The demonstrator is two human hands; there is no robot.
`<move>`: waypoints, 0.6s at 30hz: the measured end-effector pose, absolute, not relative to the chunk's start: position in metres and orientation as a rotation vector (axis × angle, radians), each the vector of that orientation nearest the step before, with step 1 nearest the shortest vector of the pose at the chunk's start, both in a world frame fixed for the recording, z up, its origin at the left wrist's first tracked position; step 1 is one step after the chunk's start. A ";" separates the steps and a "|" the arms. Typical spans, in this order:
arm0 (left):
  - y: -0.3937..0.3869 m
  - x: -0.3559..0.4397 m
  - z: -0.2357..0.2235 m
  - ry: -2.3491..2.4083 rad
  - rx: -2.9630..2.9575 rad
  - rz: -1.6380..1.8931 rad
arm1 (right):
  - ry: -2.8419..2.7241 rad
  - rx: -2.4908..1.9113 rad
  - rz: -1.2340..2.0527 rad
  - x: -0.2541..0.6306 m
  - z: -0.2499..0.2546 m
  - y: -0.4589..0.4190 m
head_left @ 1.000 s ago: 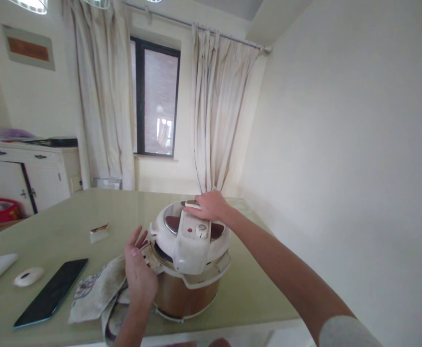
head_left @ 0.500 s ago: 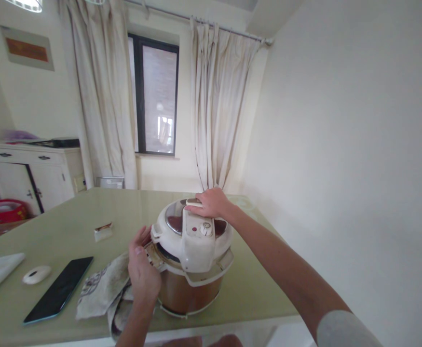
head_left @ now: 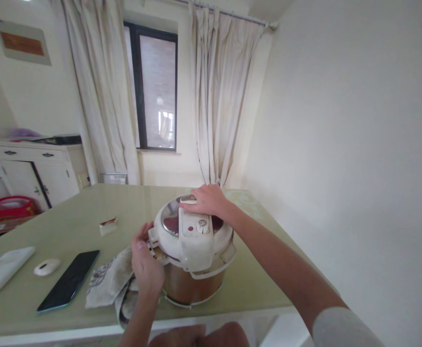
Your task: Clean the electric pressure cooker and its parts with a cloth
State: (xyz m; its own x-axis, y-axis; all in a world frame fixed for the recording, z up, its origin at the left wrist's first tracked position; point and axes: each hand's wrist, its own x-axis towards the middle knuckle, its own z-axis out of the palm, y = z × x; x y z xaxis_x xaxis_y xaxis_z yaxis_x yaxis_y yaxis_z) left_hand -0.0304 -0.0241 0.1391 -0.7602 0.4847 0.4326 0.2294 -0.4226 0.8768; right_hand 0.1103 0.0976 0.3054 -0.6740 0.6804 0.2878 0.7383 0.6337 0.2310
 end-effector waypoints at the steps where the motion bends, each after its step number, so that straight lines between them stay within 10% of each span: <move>1: -0.024 -0.031 0.139 1.589 1.005 2.309 | -2.687 -1.180 -0.495 0.110 0.307 0.096; 18: -0.024 -0.030 0.141 1.611 1.002 2.346 | -2.686 -1.247 -0.465 0.106 0.312 0.098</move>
State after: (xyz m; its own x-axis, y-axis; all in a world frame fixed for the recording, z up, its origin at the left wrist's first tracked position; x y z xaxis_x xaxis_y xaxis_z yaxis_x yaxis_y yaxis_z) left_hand -0.0299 -0.0239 0.1410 -0.7725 0.4500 0.4481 0.2566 -0.4242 0.8684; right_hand 0.1063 0.0975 0.3121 -0.6455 0.7194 0.2566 0.7638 0.6079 0.2170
